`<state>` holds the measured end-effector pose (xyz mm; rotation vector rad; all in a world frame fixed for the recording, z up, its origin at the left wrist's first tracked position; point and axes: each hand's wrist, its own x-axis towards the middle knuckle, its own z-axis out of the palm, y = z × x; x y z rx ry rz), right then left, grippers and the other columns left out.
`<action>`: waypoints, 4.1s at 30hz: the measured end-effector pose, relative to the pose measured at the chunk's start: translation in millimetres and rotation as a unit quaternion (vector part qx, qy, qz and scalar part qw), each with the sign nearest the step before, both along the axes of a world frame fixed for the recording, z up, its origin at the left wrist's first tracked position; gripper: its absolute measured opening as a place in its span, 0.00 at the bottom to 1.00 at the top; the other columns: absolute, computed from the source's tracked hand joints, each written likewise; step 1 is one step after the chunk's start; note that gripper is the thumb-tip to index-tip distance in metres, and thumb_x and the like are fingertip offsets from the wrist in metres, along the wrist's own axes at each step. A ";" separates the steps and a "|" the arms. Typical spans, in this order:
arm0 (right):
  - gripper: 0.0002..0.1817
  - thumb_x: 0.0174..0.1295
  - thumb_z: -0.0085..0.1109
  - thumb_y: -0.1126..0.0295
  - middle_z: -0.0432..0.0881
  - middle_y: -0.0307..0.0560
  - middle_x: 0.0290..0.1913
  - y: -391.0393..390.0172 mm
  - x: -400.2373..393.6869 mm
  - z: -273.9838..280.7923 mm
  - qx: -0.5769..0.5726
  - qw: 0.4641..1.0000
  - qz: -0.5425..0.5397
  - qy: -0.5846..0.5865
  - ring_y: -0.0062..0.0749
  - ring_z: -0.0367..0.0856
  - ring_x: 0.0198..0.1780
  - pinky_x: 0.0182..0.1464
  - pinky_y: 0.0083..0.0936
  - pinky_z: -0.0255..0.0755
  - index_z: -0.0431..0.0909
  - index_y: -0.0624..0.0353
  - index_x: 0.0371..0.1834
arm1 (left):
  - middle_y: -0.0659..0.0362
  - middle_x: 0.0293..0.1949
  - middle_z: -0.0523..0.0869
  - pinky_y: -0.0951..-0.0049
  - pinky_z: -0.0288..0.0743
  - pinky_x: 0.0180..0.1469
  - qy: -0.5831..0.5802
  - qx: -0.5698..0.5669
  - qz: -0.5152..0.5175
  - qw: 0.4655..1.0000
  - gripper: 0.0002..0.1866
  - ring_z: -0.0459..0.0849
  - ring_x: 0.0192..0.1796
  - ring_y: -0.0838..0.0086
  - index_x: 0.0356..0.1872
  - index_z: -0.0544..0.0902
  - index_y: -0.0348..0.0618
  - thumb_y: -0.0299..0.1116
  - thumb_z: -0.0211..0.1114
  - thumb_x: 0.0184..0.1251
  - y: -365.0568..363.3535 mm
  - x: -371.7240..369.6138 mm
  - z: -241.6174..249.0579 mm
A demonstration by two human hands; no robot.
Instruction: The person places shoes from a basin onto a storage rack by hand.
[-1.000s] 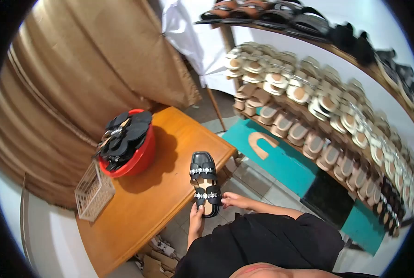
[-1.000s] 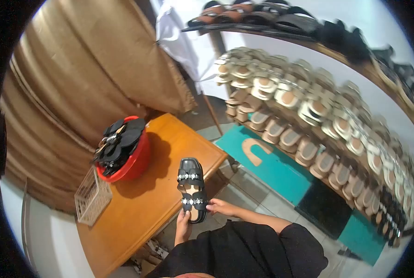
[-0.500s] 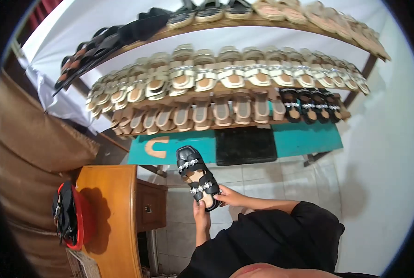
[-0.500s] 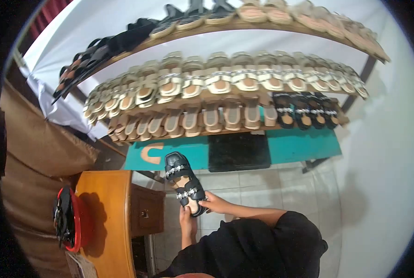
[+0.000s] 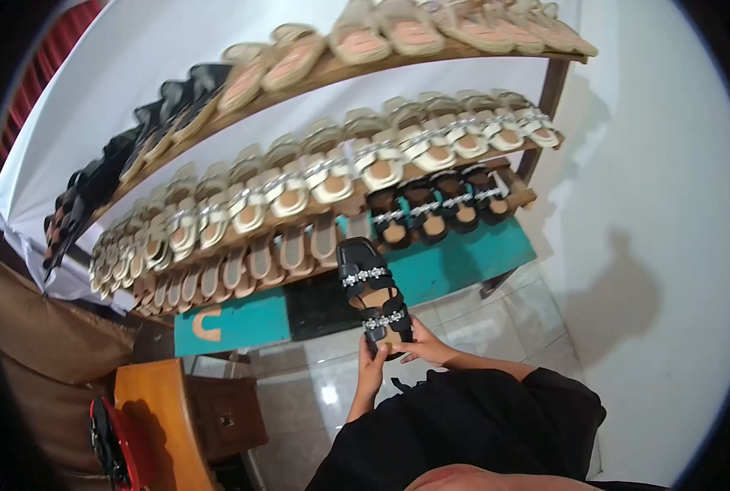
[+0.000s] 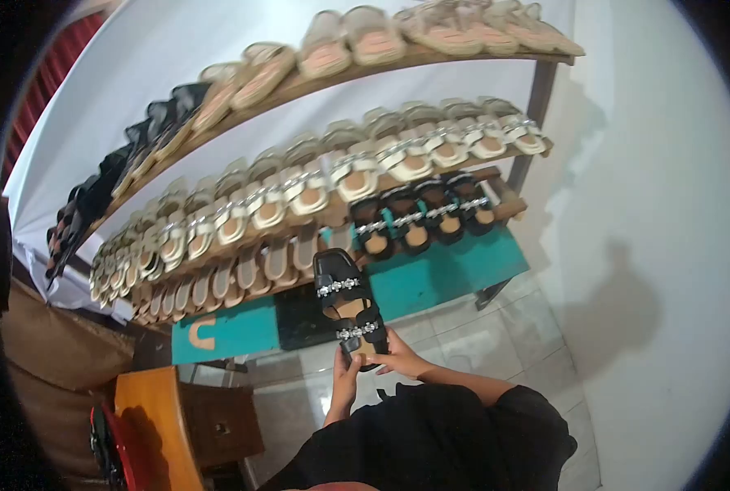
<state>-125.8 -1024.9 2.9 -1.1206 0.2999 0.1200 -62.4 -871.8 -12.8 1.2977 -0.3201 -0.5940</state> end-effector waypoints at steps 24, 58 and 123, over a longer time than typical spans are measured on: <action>0.35 0.57 0.57 0.68 0.78 0.41 0.47 -473.9 -23.6 -28.7 -0.049 0.970 -0.227 0.068 0.31 0.80 0.37 0.31 0.26 0.74 0.54 0.38 0.67 | 0.51 0.60 0.69 0.59 0.61 0.62 -0.580 0.209 -0.171 0.768 0.25 0.66 0.62 0.54 0.59 0.69 0.44 0.35 0.60 0.58 -389.0 17.4 11.8; 0.32 0.45 0.56 0.80 0.61 0.57 0.61 305.2 109.3 61.2 -0.351 0.755 0.285 -0.475 0.51 0.61 0.62 0.61 0.37 0.59 0.68 0.53 0.59 | 0.48 0.66 0.59 0.41 0.39 0.66 -0.046 0.587 0.696 0.411 0.29 0.49 0.70 0.49 0.62 0.66 0.45 0.36 0.59 0.56 327.2 -206.3 30.8; 0.17 0.58 0.56 0.67 0.81 0.50 0.37 992.6 249.9 168.5 -0.040 0.441 0.787 -0.430 0.36 0.82 0.37 0.41 0.29 0.75 0.71 0.61 0.49 | 0.49 0.53 0.76 0.60 0.71 0.56 -0.108 -0.354 0.717 0.591 0.36 0.76 0.54 0.62 0.58 0.67 0.38 0.63 0.42 0.65 912.8 4.4 44.1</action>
